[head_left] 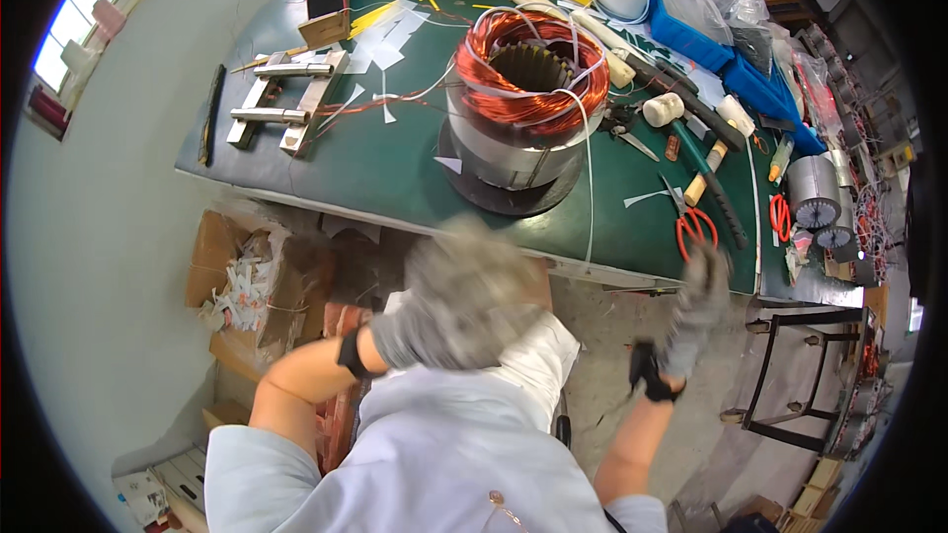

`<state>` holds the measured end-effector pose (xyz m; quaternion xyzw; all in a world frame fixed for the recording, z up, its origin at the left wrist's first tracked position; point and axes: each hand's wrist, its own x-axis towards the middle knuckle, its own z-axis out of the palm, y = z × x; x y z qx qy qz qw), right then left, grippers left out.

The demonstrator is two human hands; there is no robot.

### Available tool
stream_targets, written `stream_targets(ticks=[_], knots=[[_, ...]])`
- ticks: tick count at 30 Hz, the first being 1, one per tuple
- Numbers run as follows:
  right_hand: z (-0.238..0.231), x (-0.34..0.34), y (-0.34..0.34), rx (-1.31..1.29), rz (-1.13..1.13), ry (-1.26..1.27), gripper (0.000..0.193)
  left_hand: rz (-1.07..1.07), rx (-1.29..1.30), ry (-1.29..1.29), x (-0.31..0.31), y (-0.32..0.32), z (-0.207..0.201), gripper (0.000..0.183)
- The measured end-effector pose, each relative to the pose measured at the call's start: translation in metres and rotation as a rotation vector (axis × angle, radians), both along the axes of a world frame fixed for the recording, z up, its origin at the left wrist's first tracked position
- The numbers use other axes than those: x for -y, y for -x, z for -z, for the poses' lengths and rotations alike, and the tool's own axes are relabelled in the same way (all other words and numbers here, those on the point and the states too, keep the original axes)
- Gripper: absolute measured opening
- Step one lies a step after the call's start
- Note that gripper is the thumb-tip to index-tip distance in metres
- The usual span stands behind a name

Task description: Winding copper wire through a motor stator and securing the coils with ties.

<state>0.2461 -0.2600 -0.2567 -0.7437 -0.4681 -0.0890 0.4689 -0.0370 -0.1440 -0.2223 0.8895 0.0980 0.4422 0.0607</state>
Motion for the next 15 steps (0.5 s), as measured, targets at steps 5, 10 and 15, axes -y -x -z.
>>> stream_targets(ticks=[5,10,15], knots=[[-0.057,-0.129,0.075,0.233,-0.442,-0.236,0.021,0.093,-0.169,-0.053,0.024,-0.003,0.004,0.023],[-0.057,-0.086,0.07,-0.445,-0.449,-0.057,0.013,-0.252,0.034,0.41,-0.017,0.021,0.005,0.027],[-0.049,-0.023,0.054,-0.622,-0.362,-0.041,0.012,-0.241,0.068,0.584,-0.04,0.019,0.019,0.023]])
